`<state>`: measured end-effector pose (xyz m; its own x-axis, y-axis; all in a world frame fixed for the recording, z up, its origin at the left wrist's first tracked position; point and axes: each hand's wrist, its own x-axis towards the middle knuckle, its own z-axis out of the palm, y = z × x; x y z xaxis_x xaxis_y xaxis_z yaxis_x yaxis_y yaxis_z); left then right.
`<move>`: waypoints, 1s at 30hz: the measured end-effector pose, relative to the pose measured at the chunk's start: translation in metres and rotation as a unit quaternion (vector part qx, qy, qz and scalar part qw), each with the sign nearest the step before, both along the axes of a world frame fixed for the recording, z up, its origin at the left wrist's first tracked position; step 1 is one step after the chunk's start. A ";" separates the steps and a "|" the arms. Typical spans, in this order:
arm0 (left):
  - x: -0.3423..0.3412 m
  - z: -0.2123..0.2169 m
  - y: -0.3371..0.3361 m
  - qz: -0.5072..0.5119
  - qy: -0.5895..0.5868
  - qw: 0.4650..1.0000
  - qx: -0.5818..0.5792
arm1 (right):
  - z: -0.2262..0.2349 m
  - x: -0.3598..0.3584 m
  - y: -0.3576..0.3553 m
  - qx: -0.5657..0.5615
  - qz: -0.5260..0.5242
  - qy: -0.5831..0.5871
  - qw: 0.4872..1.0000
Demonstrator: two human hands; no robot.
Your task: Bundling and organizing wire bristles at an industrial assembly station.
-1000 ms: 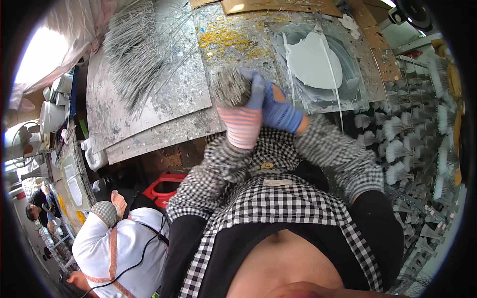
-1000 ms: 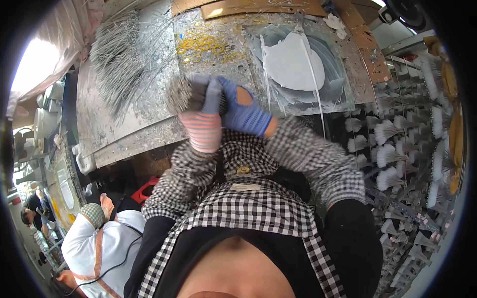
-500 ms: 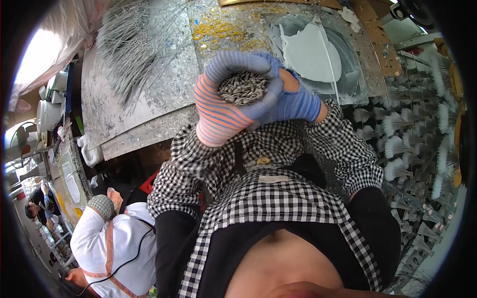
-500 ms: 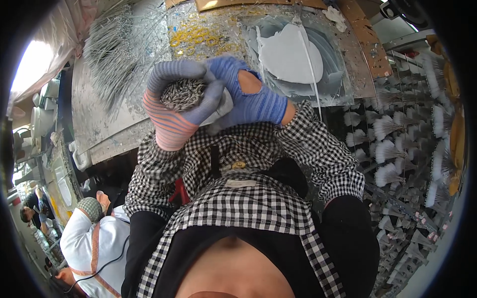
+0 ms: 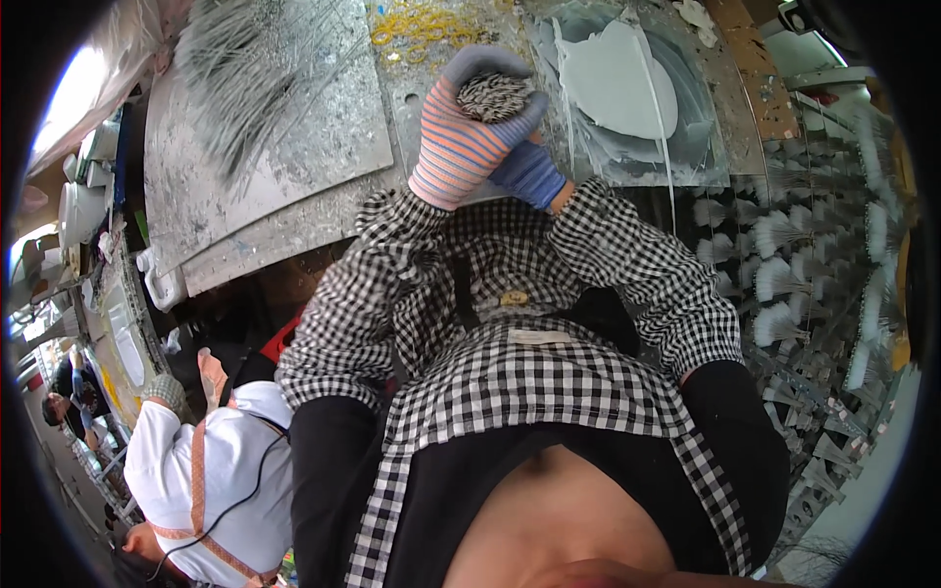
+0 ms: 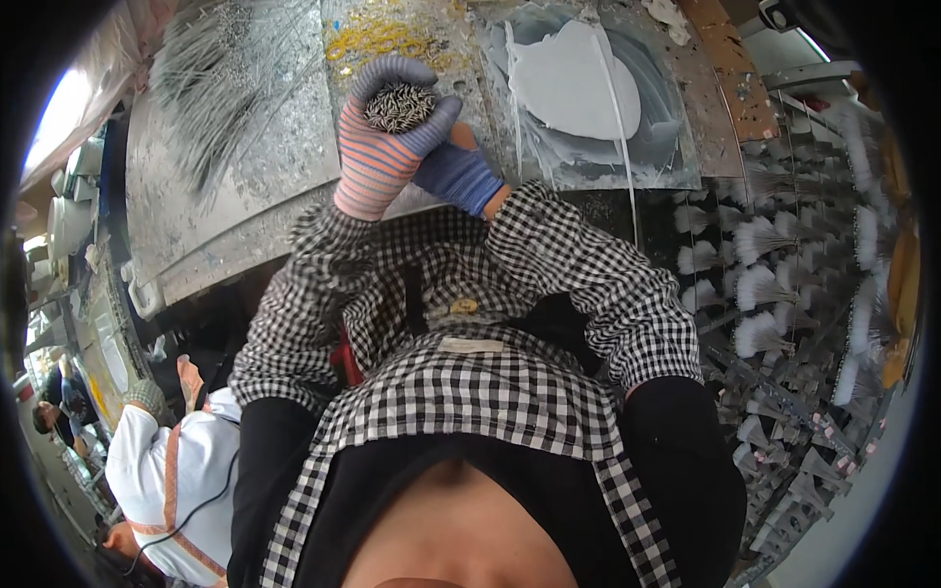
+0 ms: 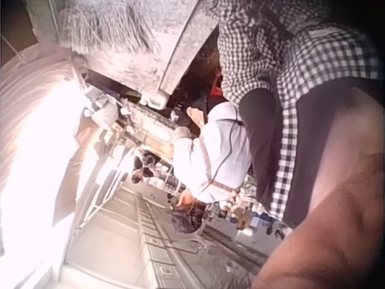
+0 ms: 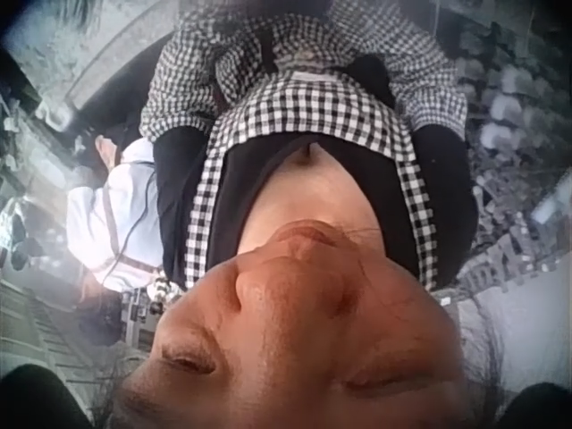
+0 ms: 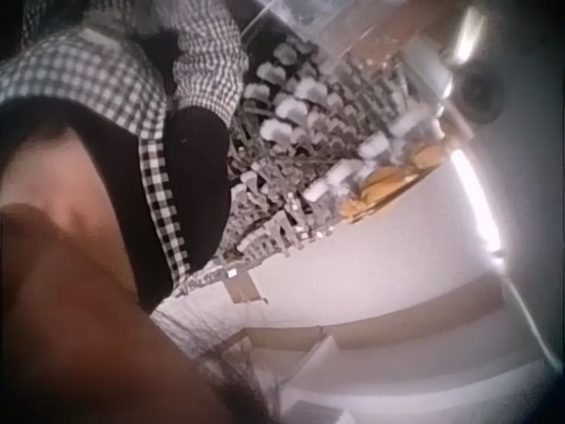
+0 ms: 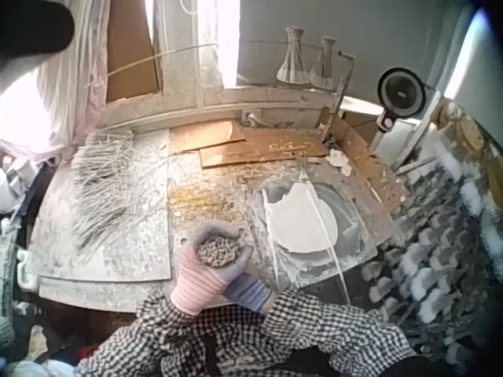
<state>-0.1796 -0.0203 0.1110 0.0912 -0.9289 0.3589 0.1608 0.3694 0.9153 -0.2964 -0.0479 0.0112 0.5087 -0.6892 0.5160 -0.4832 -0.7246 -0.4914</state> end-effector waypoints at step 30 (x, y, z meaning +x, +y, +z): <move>0.020 0.082 -0.041 -0.138 -0.632 0.702 -0.297 | 0.000 -0.024 -0.036 0.170 0.052 0.312 0.933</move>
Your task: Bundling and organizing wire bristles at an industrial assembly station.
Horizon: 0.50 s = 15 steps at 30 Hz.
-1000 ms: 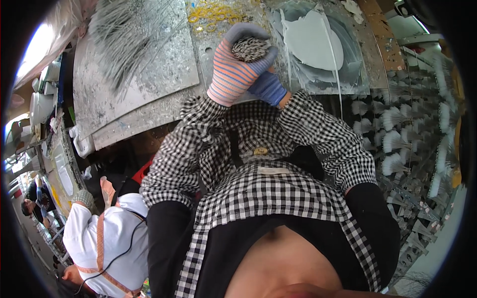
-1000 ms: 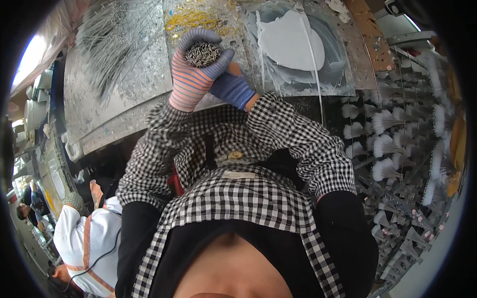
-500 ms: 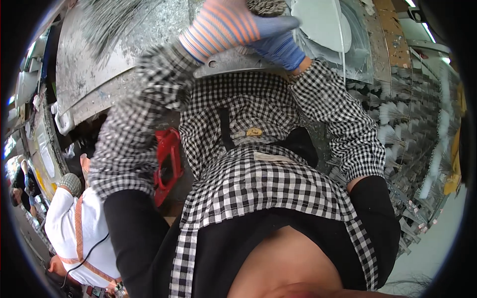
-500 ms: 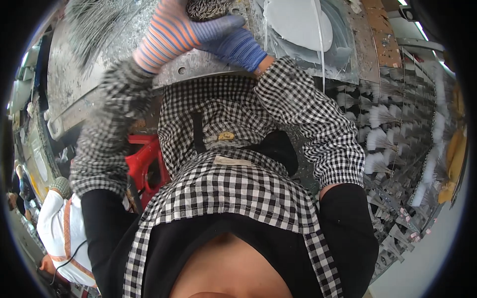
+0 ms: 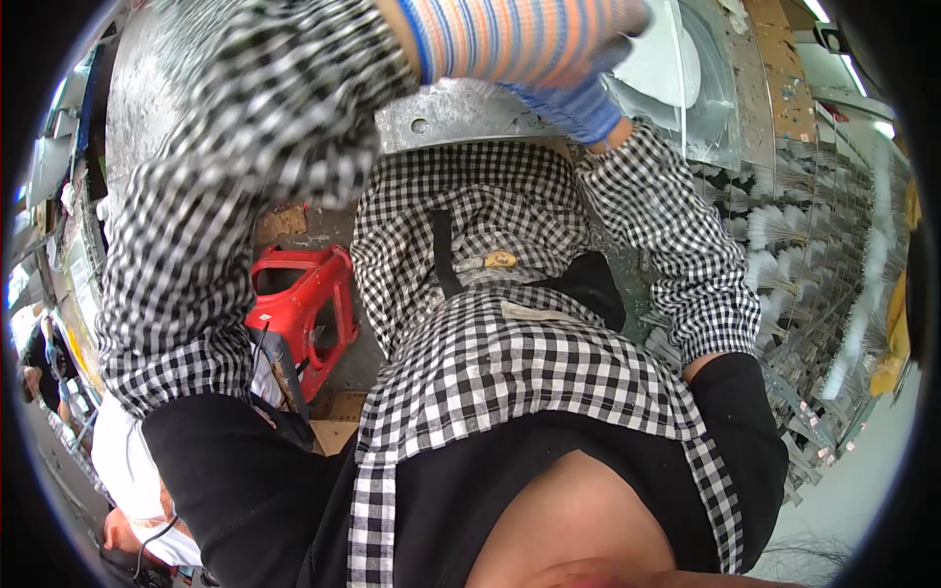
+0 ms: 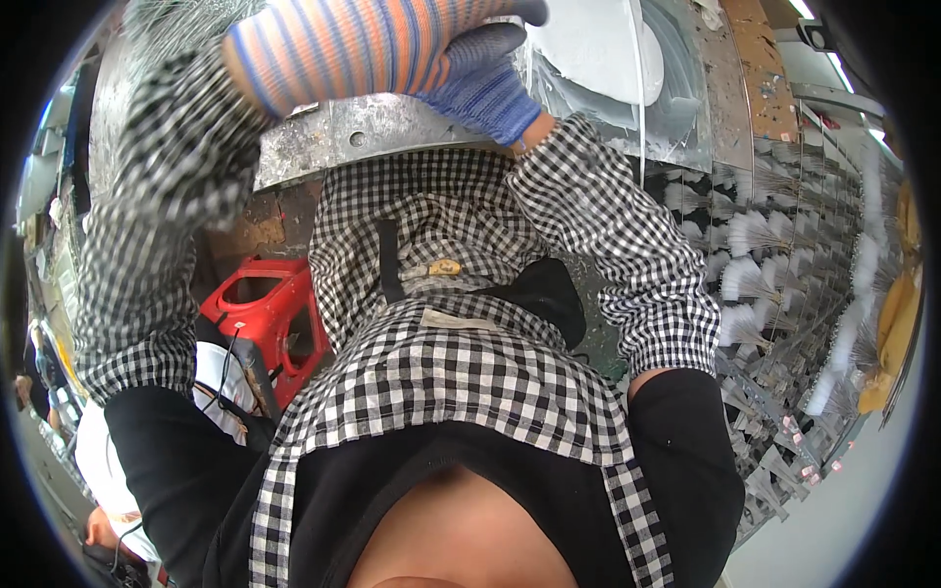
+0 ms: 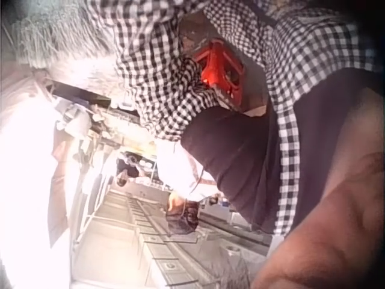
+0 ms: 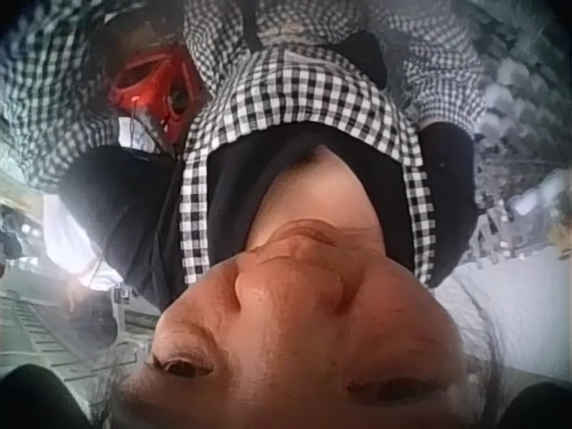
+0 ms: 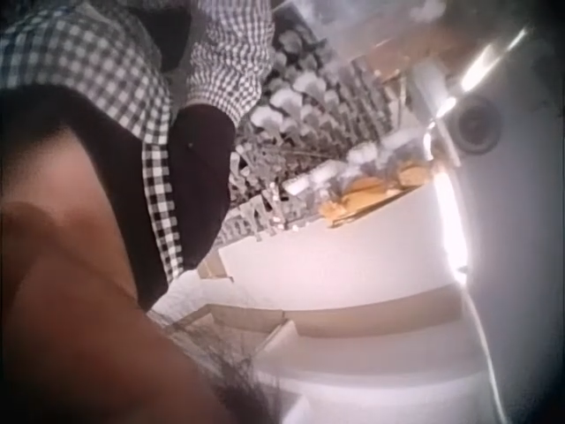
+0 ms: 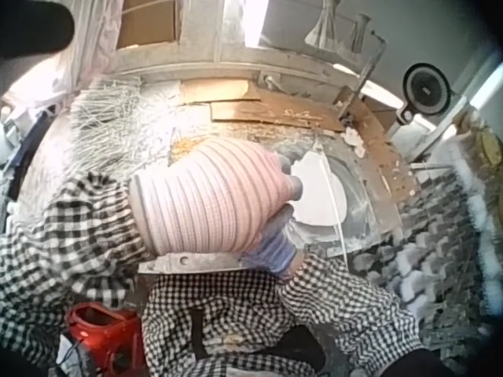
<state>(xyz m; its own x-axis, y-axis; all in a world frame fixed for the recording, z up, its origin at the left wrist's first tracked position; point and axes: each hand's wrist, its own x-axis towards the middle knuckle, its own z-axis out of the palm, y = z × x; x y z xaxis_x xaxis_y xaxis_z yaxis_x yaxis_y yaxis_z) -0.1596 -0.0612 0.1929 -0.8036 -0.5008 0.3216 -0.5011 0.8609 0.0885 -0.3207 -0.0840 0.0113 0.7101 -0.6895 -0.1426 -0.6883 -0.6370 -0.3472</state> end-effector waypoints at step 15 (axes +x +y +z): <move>0.001 -0.010 0.007 0.080 -0.108 0.989 0.057 | 0.029 0.013 0.021 0.131 -0.079 -0.086 0.985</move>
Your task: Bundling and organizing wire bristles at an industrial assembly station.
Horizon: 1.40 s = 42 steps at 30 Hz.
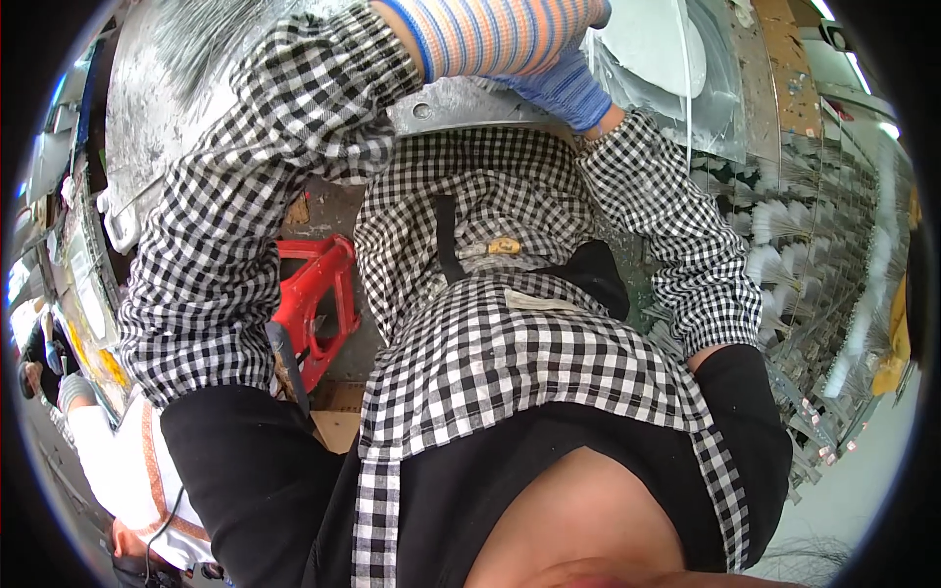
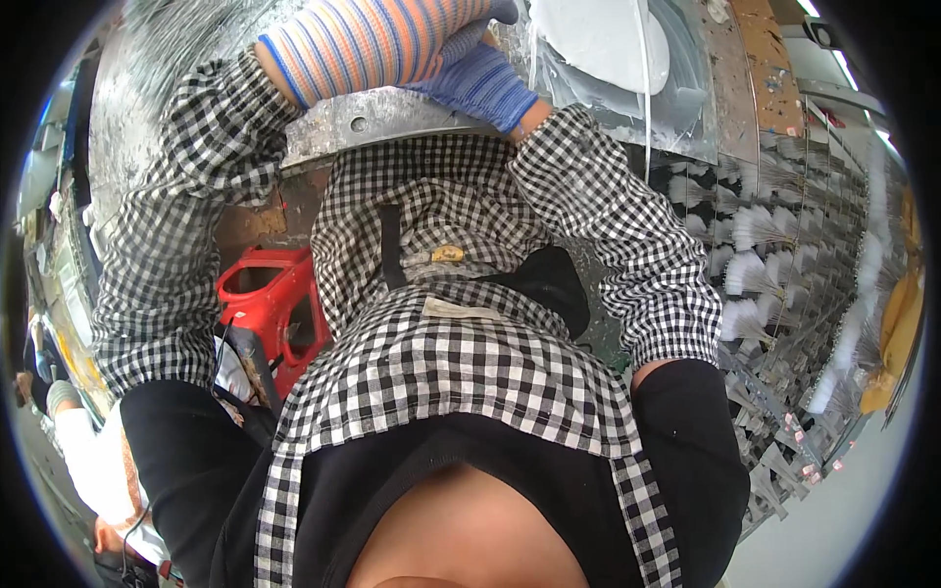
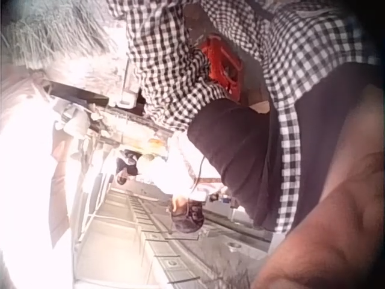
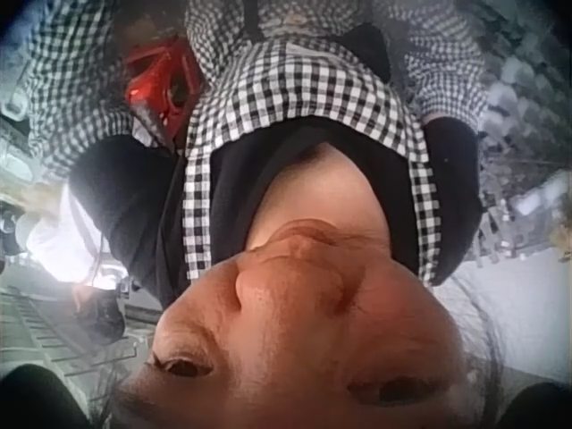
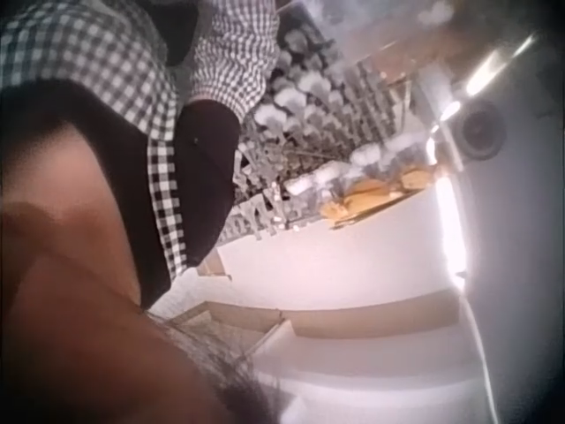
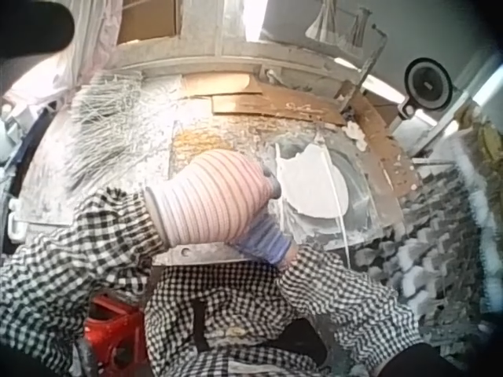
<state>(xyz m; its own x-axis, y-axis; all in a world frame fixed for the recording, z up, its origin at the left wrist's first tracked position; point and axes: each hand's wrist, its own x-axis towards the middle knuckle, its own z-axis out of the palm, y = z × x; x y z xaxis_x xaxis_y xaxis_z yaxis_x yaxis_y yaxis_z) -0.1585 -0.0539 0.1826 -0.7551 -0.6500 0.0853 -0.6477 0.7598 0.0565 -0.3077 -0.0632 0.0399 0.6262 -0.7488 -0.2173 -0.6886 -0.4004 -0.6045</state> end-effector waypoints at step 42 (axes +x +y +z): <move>-0.143 0.035 -0.090 -0.145 -0.009 0.989 -0.015 | 0.019 -0.129 -0.048 0.046 -0.420 -0.185 0.887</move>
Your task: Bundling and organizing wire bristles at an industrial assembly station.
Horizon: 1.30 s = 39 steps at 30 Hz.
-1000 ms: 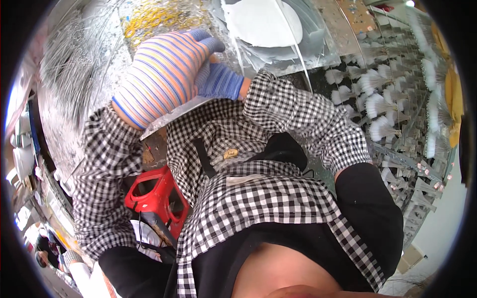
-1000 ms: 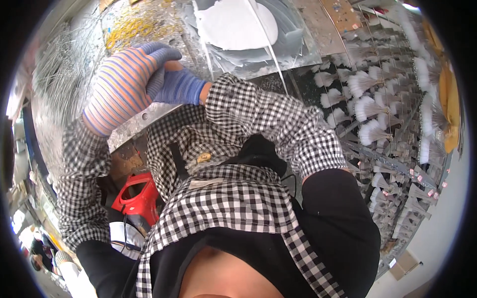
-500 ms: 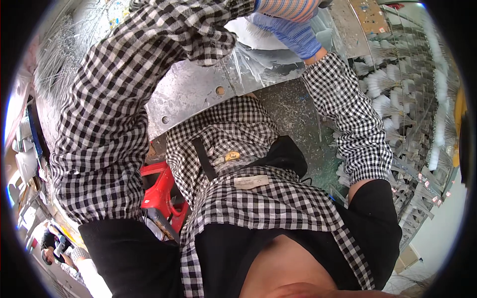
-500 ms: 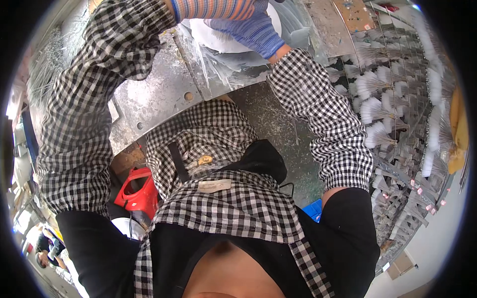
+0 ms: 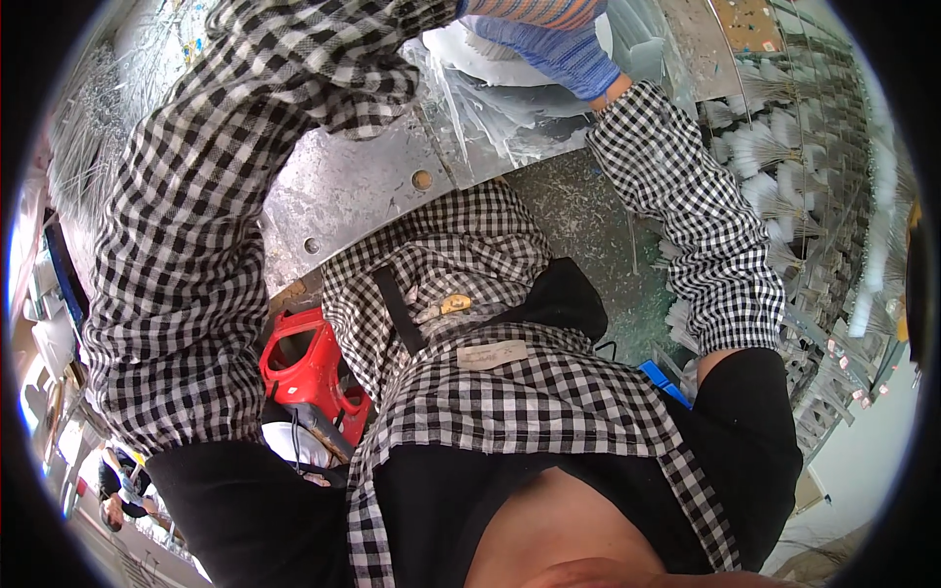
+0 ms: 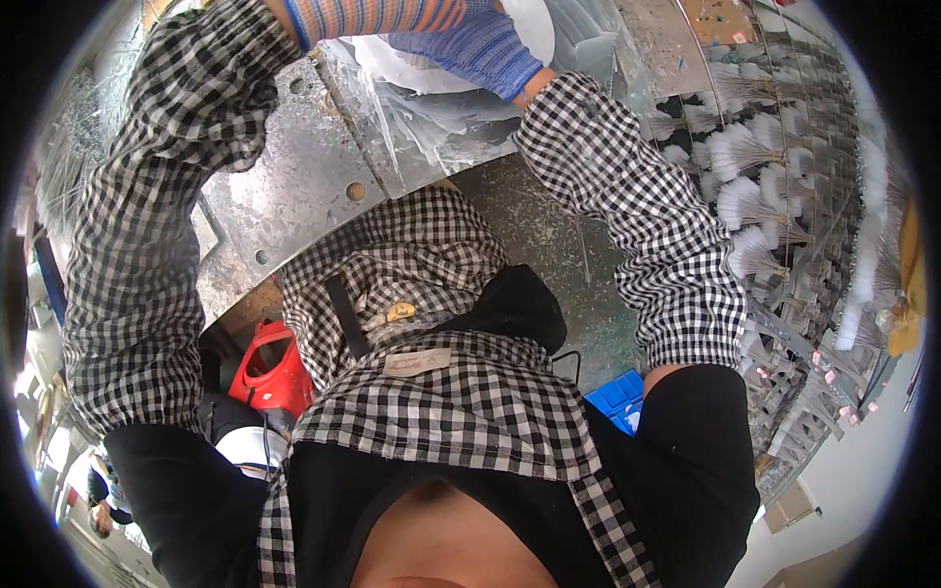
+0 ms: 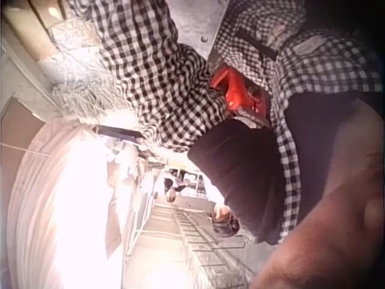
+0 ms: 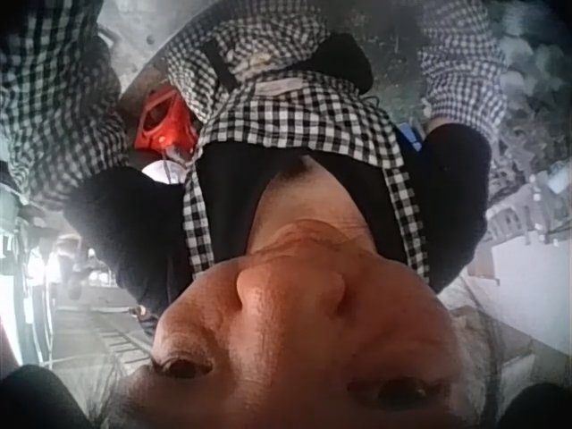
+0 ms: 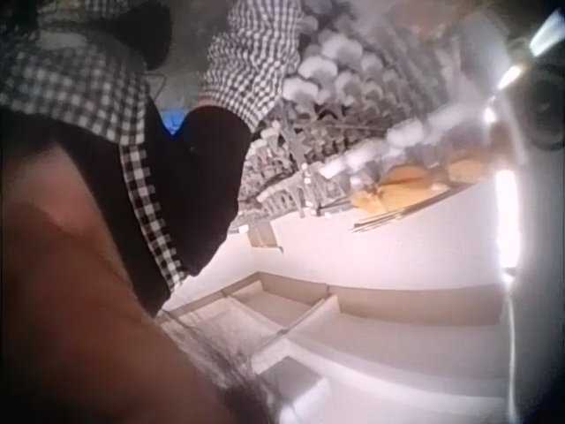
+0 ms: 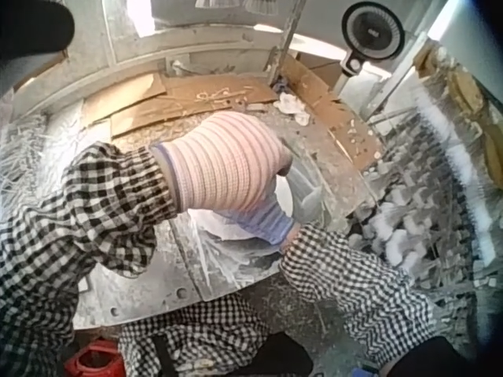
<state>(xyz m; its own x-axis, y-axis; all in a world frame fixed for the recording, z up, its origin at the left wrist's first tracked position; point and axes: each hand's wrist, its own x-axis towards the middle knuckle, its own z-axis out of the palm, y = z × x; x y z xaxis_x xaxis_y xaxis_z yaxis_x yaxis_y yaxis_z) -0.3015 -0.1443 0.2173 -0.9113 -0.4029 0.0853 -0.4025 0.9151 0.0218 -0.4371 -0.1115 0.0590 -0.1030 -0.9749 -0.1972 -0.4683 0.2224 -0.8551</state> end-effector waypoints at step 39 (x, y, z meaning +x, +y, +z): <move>-0.016 -0.007 -0.011 0.018 -0.002 1.000 -0.004 | 0.005 0.002 0.001 0.047 -0.036 -0.016 0.998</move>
